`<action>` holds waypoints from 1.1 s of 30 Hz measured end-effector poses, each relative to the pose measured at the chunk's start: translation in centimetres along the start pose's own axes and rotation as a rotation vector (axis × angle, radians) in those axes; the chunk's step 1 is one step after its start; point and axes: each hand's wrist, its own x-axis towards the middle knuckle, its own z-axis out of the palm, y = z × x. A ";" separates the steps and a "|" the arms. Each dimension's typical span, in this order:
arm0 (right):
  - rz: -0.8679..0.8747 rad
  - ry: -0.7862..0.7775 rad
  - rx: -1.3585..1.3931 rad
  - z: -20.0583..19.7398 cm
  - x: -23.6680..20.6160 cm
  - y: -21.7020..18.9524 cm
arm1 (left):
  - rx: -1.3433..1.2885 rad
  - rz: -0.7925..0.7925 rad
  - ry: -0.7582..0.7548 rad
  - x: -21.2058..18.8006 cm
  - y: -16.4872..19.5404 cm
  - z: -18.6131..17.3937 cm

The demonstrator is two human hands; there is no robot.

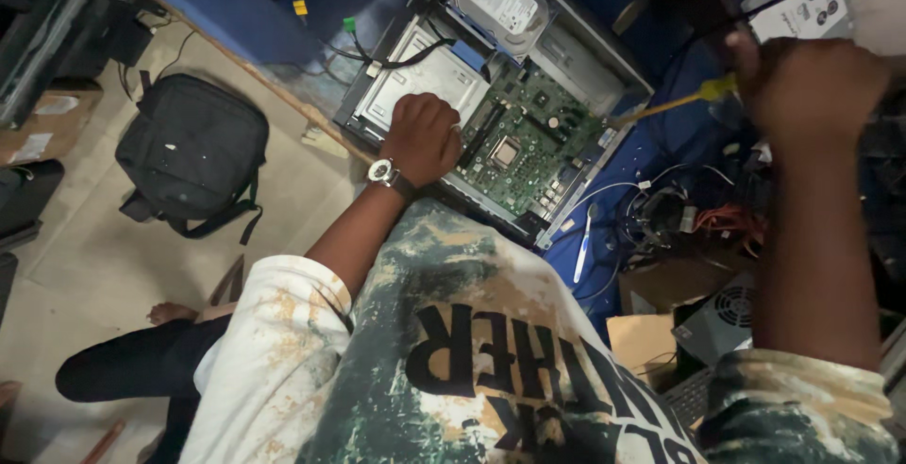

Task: The person installs a green circuit board into a desktop computer case and secures it with screws using a yellow screwdriver. They repeatedly pick up screws from the workbench and tighten them into the motherboard area.

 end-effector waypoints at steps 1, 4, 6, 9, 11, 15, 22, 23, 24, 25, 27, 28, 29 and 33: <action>-0.029 0.056 0.018 1.0 0.4 0.1 | -0.010 0.003 0.000 0.0 0.0 -0.1; -0.114 0.218 0.150 3.3 0.5 0.5 | -0.009 0.016 0.024 0.1 0.1 -0.2; -0.184 0.302 0.329 4.0 0.0 0.6 | -0.008 0.017 0.021 0.1 0.1 -0.3; -0.262 0.285 0.551 3.8 -0.5 1.1 | -0.030 -0.012 -0.015 0.2 0.3 -0.5; -0.428 0.107 0.634 3.1 0.0 2.6 | -0.036 -0.014 -0.027 0.4 0.4 -0.7; -0.406 -0.158 0.798 1.6 -0.2 3.6 | 0.002 0.021 0.011 0.6 0.6 -1.0; -0.036 -0.173 0.397 -0.3 -2.0 0.9 | 0.002 0.015 0.023 0.9 0.9 -1.1; 0.043 -0.301 0.326 -0.2 -1.4 0.3 | -0.003 0.011 0.008 0.9 1.0 -1.1; 0.120 -0.424 0.255 0.0 -0.5 -0.2 | -0.003 0.005 -0.005 0.9 1.0 -1.1; -0.025 -0.298 0.394 0.1 0.0 0.4 | 0.000 -0.003 -0.017 1.0 1.0 -1.2; -0.312 -0.029 0.663 0.4 0.2 1.3 | -0.011 0.009 0.004 1.0 1.0 -1.4; -0.328 0.023 0.684 0.7 0.1 1.0 | -0.020 0.014 0.012 1.0 1.1 -1.4; -0.344 0.074 0.706 0.8 -0.1 0.7 | -0.029 0.021 0.012 0.9 1.1 -1.5; -0.157 0.004 0.398 -0.3 0.0 -0.3 | -0.052 -0.011 -0.025 1.1 0.7 -1.4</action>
